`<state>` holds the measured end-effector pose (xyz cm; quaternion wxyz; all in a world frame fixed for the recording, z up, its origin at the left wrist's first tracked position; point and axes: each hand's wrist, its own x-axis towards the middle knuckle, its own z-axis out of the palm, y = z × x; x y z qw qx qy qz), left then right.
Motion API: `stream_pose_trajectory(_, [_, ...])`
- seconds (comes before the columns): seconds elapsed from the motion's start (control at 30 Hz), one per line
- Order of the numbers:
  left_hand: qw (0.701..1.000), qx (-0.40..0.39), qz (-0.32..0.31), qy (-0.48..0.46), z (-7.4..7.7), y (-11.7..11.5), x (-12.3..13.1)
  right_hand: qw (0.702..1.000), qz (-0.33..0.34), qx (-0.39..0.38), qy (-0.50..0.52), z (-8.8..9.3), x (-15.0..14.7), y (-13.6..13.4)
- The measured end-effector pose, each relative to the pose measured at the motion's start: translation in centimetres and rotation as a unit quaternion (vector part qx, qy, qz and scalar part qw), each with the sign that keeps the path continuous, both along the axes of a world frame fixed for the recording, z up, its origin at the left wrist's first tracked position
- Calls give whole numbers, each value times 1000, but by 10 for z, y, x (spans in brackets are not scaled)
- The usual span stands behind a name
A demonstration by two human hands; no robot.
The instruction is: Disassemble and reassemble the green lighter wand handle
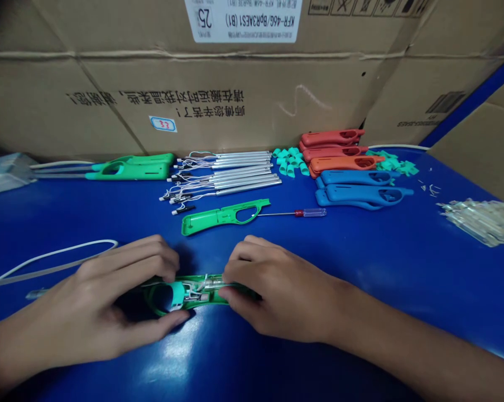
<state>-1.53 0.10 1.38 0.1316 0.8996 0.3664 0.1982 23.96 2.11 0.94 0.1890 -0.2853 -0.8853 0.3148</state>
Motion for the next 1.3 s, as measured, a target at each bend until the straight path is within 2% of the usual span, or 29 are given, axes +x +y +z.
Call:
stream_pose_trajectory(0.13, [1000, 7, 0, -2, 1, 1, 1, 1000, 2, 9, -2, 0, 0, 0])
stream_pose_trajectory(0.37, [999, 20, 35, 9, -1, 1, 0, 1000, 4, 7, -23, 2, 0, 0])
stream_pose_trajectory(0.57, [999, 23, 15, 26, 0, 1, -2, 1000, 13, 12, -25, 5, 1, 2])
stream_pose_trajectory(0.97, [999, -10, -49, -15, 2, -2, 6, 999, 15, 29, -30, 4, 1, 2])
stream_pose_trajectory(1.3, [997, -48, -49, -34, 2, -3, 9, 999, 10, 32, -26, 4, -1, 1])
